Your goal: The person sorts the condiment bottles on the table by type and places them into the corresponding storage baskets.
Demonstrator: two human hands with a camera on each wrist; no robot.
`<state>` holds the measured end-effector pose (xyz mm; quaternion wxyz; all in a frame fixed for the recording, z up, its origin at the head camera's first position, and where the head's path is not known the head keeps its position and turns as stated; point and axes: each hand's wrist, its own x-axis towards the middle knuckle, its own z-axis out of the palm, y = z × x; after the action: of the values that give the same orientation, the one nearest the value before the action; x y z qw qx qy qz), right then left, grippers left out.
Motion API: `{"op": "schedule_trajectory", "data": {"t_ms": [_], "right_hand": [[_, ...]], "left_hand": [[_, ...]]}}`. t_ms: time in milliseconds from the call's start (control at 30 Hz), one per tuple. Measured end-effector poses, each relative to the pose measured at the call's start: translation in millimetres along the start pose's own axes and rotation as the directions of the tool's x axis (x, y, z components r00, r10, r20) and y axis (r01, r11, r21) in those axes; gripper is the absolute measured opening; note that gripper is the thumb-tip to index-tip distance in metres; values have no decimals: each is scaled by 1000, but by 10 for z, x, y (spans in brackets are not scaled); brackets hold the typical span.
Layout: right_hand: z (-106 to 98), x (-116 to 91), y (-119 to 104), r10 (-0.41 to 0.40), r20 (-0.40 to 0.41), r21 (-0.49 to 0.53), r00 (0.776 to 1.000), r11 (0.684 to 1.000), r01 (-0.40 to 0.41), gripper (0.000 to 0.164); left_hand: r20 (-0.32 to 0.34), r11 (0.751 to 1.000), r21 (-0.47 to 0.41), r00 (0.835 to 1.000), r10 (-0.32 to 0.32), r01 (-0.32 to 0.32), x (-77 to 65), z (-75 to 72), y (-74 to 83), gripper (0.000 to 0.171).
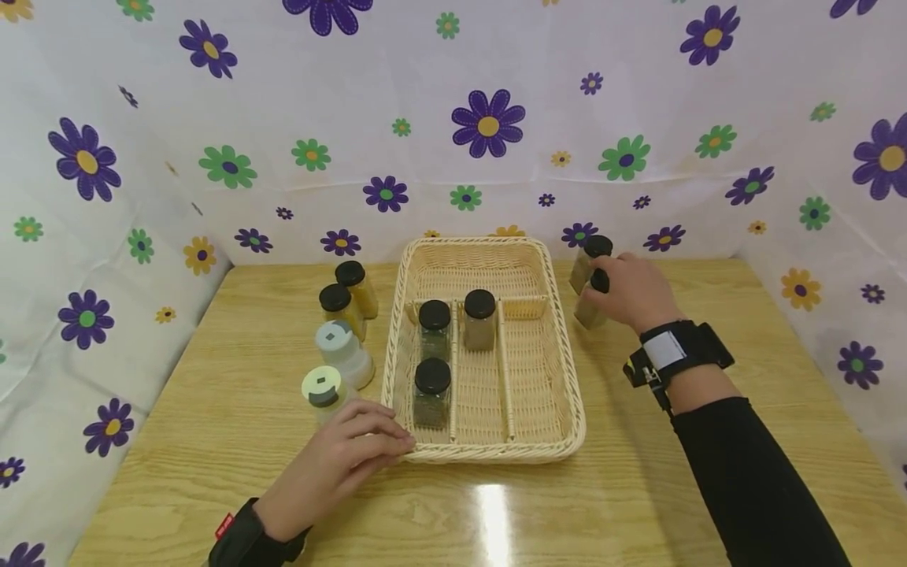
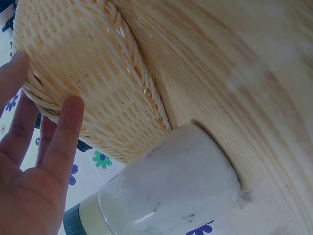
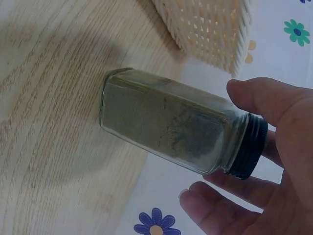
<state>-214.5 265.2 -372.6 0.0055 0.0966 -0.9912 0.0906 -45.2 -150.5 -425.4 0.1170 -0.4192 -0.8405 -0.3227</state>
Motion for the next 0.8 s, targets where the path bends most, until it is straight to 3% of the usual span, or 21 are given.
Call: {"op": "schedule_trajectory", "data": {"t_ms": [800], "right_hand": [[-47,17,-24,-38,-40,64,999,997,40,26]], "left_hand": [[16,1000,9,1000,-12,12,14,-14,7,29]]}}
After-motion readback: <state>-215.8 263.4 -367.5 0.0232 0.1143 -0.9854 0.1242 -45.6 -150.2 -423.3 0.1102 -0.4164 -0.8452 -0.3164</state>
